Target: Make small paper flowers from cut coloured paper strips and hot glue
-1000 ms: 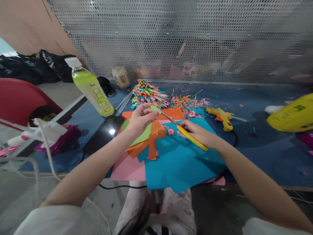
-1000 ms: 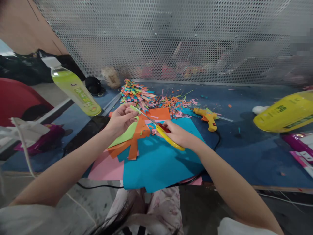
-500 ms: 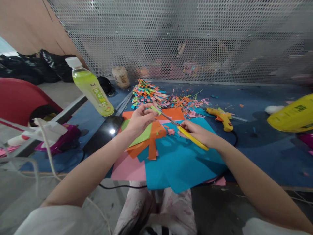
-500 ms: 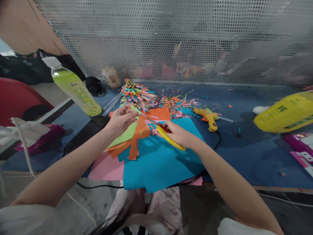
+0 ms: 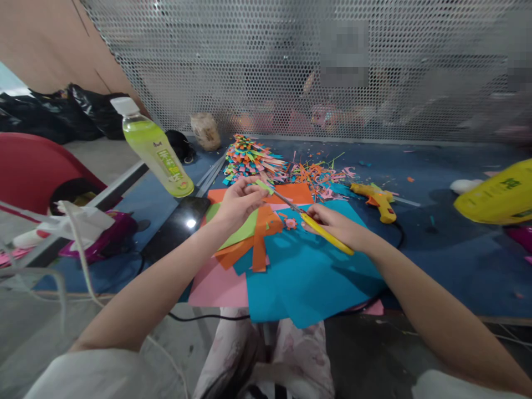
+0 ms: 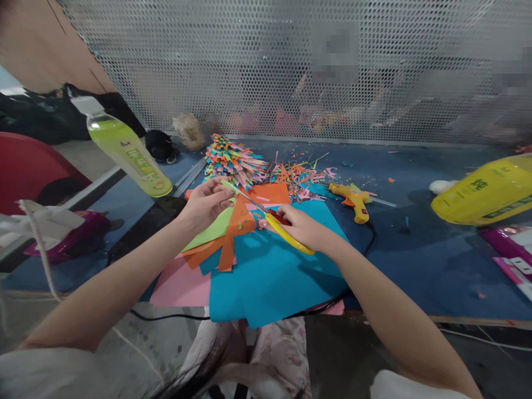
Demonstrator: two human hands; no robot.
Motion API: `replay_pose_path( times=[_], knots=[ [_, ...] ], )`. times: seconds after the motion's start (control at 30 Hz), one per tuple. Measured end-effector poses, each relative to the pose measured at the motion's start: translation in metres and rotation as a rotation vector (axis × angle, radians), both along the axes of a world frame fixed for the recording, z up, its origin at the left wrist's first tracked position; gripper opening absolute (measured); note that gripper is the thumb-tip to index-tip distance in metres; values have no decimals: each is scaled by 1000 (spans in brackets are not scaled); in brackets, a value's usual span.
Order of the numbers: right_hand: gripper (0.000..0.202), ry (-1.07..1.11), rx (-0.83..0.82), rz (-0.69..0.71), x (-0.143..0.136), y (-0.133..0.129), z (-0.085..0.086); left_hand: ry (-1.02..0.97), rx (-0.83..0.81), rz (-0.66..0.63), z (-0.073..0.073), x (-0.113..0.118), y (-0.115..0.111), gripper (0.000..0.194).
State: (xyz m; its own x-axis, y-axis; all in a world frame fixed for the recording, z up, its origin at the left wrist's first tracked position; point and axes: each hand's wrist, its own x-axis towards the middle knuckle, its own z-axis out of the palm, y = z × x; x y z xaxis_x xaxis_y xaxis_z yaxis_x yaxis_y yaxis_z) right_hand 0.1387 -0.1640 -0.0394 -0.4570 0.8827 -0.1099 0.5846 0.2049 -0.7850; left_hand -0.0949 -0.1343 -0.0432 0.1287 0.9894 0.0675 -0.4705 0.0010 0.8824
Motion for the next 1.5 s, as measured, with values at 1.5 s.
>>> replay_pose_path(
  times=[1.5],
  knots=[
    [35,-30,57,-22,-4,-1,0,33,25,-17,-1,-1,2,38]
  ],
)
